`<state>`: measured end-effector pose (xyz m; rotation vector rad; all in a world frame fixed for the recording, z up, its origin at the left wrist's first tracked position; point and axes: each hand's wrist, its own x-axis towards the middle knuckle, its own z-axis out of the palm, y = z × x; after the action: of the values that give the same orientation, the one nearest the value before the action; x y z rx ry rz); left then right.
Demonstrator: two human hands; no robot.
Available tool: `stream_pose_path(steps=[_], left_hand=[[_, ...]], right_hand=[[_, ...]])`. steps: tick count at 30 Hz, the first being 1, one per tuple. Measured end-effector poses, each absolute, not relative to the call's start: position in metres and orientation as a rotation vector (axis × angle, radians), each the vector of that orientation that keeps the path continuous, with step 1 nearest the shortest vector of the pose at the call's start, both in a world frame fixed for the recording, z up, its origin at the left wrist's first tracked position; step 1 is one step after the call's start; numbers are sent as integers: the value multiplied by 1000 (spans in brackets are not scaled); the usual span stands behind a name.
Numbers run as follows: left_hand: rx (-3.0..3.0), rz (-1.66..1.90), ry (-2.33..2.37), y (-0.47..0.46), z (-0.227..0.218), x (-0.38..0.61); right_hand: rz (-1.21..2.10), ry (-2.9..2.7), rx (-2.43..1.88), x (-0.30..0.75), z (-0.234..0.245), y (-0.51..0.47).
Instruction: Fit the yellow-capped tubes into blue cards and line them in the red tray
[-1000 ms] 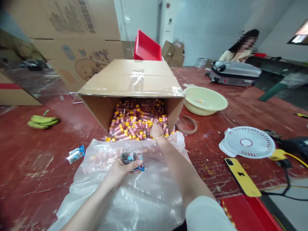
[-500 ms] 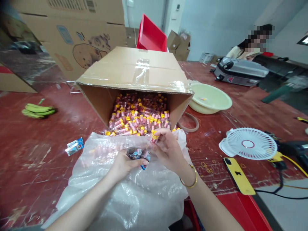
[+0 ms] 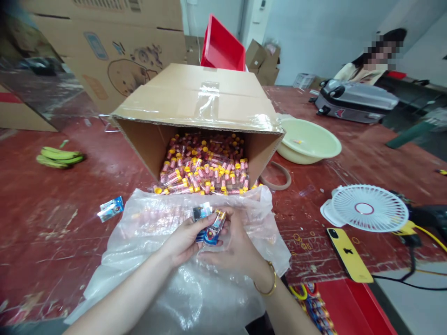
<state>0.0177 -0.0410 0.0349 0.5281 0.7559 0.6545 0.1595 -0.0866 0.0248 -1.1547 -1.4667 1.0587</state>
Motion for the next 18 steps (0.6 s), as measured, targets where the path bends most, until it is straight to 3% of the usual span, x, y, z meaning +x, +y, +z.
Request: stream_pose_path(steps=[8,14,18], left_hand=[[657,659,749,-45,31,14],[706,708,760,-47,30,15],[833,737,804,-46,27,18]], right_hand=[[873,-1443,-1178,152,23,-88],[989,-1349,-1061,156,18,-89],[1110,-917,-964,158,10,-90]])
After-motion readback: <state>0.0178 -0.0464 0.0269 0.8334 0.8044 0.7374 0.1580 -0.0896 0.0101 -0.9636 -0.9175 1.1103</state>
